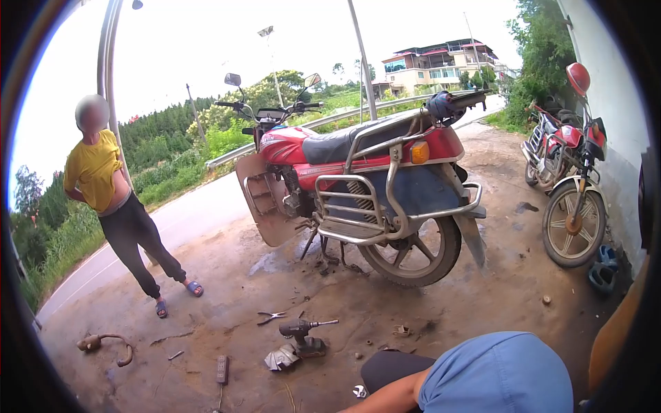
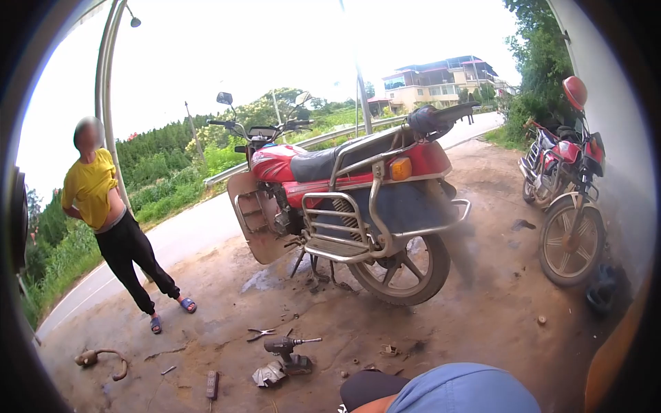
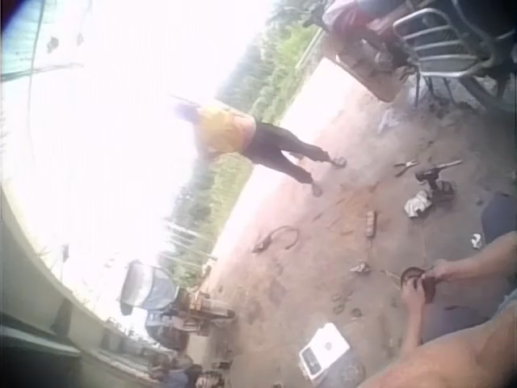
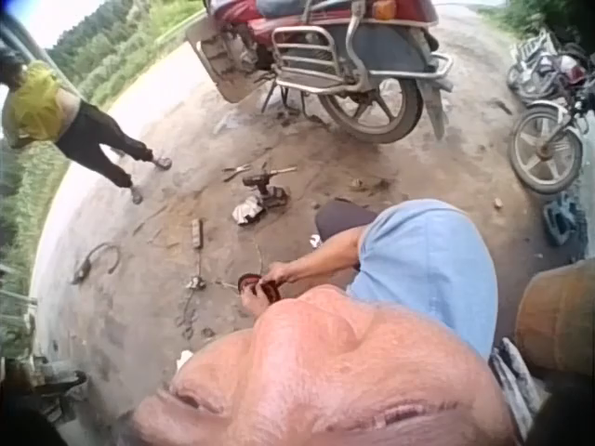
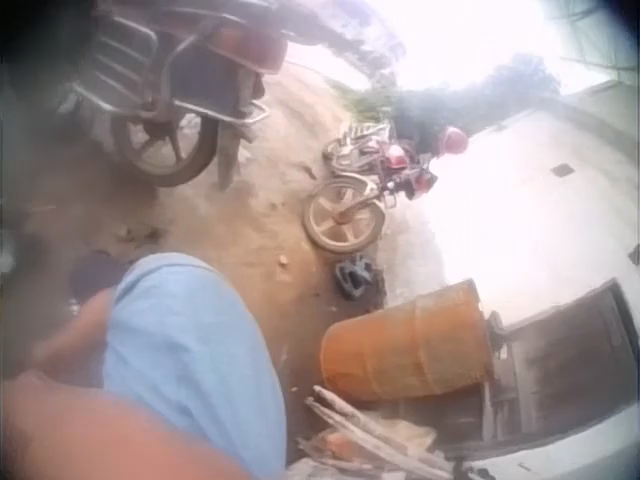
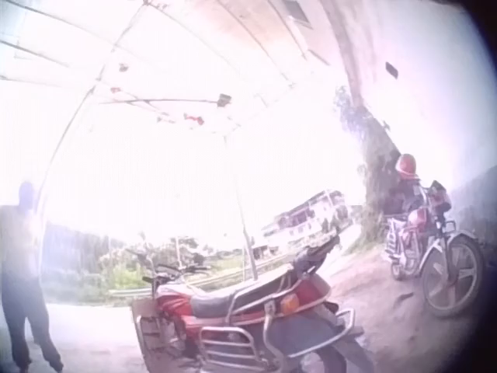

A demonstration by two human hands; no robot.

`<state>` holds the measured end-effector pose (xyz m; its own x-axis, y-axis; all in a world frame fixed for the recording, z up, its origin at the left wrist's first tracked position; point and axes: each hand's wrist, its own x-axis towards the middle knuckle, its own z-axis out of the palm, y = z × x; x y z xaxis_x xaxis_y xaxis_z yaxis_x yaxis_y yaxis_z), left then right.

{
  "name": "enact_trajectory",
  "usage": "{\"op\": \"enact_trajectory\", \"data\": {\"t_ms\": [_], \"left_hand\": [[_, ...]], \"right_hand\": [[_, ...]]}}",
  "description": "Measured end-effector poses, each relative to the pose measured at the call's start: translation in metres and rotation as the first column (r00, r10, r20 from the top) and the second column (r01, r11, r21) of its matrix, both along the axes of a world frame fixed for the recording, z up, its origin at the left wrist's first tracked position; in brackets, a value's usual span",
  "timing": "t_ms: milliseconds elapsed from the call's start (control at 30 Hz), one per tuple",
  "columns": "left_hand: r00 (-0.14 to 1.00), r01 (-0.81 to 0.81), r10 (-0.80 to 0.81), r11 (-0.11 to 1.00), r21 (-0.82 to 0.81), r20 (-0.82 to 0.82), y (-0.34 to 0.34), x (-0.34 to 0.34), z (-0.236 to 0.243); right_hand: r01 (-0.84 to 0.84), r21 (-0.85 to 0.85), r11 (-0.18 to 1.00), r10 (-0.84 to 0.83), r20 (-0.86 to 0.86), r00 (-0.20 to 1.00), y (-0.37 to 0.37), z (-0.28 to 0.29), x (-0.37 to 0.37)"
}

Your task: The person works on a motorcycle sprocket assembly by tightening fasteners with an electric impact wrench, tapping a screwdriver against the assembly with a hatchet, and inserting a metal component into the center hub by hand.

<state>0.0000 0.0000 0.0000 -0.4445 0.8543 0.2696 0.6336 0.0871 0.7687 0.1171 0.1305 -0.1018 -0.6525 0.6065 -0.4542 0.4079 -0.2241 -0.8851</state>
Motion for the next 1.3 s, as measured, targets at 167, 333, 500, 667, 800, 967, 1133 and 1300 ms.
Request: {"op": "enact_trajectory", "data": {"t_ms": [167, 333, 500, 667, 800, 967, 1133, 1300], "left_hand": [[0.971, -0.108, 0.068, 0.980, -0.168, -0.231, 0.064, -0.004, 0.102], [0.927, -0.095, 0.080, 0.995, -0.023, -0.367, 0.111, 0.020, 0.148], [0.932, -0.054, 0.087, 0.993, 0.104, -0.353, 0.135, 0.048, 0.135], [0.976, -0.113, 0.054, 0.954, -0.278, -0.212, 0.144, 0.067, 0.122], [0.978, -0.027, -0.020, 0.975, -0.220, -0.208, 0.154, 0.078, 0.112], [0.978, 0.035, -0.040, 0.999, -0.027, -0.207, 0.158, 0.079, 0.107], [0.949, 0.051, -0.057, 0.998, -0.028, -0.310, 0.162, 0.078, 0.101], [0.950, 0.056, -0.068, 0.997, -0.046, -0.304, 0.162, 0.084, 0.103]], "right_hand": [[-0.015, -0.104, 0.994, 0.010, -0.052, 0.999, 0.062, 0.068, -0.011], [0.104, -0.431, 0.896, -0.317, -0.458, 0.830, 0.085, 0.132, -0.007], [0.117, -0.566, 0.816, -0.462, -0.518, 0.720, 0.091, 0.133, 0.034], [0.197, -0.504, 0.841, -0.472, -0.504, 0.724, 0.097, 0.096, 0.054], [0.214, -0.583, 0.783, -0.577, -0.556, 0.598, 0.100, 0.079, 0.058], [0.129, -0.588, 0.799, -0.558, -0.644, 0.523, 0.106, 0.079, 0.073], [0.153, -0.616, 0.772, -0.577, -0.579, 0.576, 0.107, 0.083, 0.077], [0.173, -0.589, 0.790, -0.566, -0.590, 0.577, 0.109, 0.080, 0.076]]}}
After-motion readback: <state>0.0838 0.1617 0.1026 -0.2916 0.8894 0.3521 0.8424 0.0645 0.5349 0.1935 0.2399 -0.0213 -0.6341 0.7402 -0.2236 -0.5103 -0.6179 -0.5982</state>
